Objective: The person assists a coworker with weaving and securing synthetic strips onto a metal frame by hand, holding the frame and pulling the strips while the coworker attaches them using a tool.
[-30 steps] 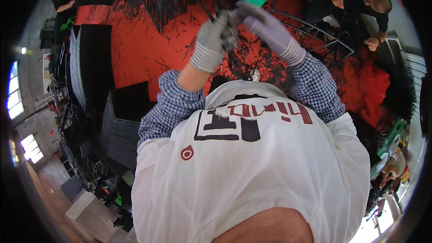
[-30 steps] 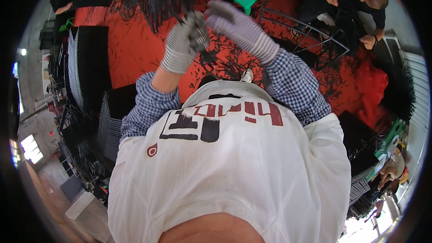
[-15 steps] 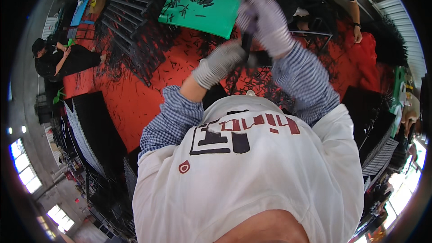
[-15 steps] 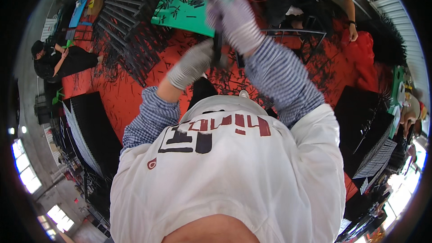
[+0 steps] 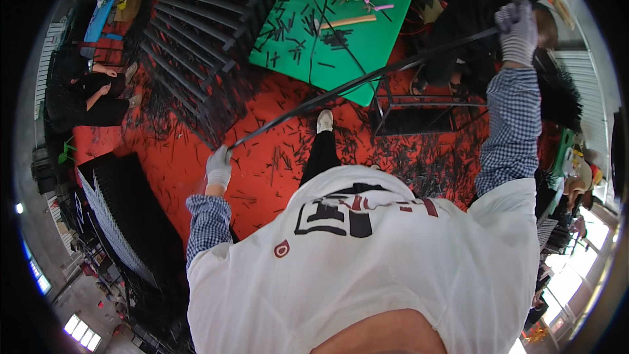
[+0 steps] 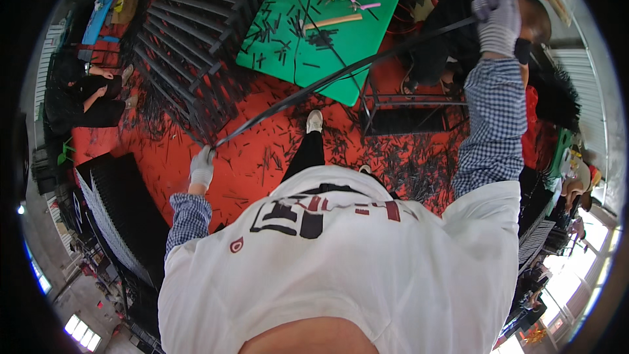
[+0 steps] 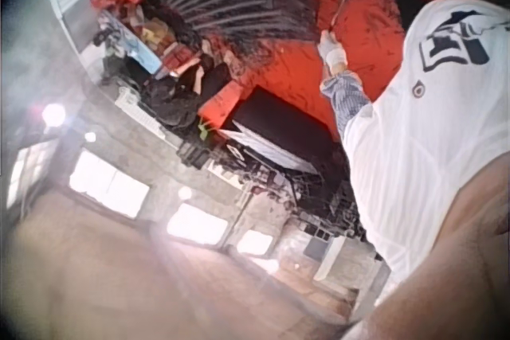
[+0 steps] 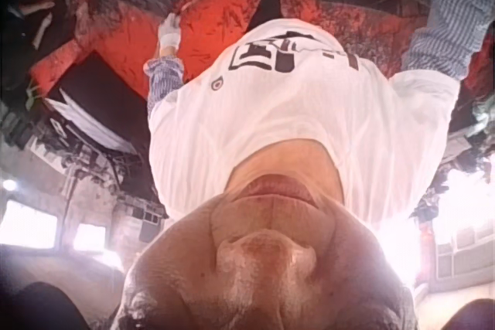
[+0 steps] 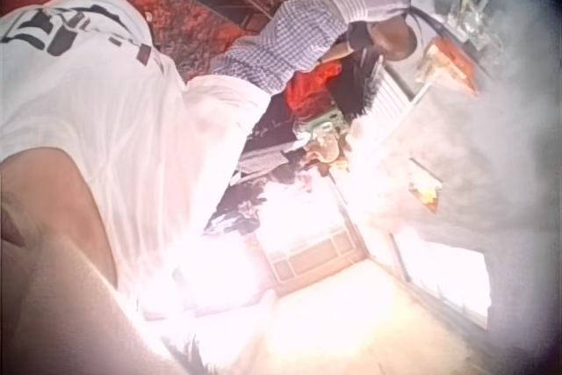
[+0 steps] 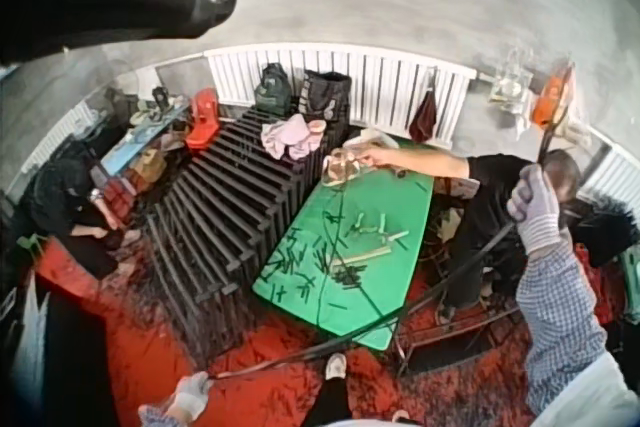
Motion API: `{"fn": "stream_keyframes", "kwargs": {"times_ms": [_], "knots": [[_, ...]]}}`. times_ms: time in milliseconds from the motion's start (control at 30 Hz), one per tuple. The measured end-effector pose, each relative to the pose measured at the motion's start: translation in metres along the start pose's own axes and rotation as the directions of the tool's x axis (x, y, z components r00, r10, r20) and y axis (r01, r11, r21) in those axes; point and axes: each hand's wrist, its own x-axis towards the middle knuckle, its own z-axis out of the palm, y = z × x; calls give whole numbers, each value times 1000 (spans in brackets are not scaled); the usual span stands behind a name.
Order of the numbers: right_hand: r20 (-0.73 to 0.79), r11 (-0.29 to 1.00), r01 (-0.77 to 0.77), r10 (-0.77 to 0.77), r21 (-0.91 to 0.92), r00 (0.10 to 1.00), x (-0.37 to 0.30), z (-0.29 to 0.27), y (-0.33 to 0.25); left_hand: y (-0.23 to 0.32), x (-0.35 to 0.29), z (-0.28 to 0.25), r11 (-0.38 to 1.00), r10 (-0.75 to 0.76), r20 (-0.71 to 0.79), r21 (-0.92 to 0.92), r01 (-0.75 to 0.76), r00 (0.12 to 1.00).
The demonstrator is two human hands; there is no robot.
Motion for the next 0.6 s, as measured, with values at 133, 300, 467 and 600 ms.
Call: {"fn": "stream_keyframes", "kwargs": {"times_ms": [133, 300, 467, 600], "knots": [[50, 938, -202, 224, -281, 973, 10, 49, 101, -91, -16, 38, 879, -453, 349, 21, 476, 821], [54, 257, -95, 515, -962, 856, 2, 99, 190, -168, -77, 127, 752, -518, 536, -85, 653, 666], [374, 404, 92, 703, -910, 605, -44, 188, 303, -193, -162, 188, 637, -493, 720, -85, 766, 489], [221, 452, -390, 832, -802, 509, -44, 228, 353, -106, -90, 135, 225, -611, 717, -251, 941, 337]]}}
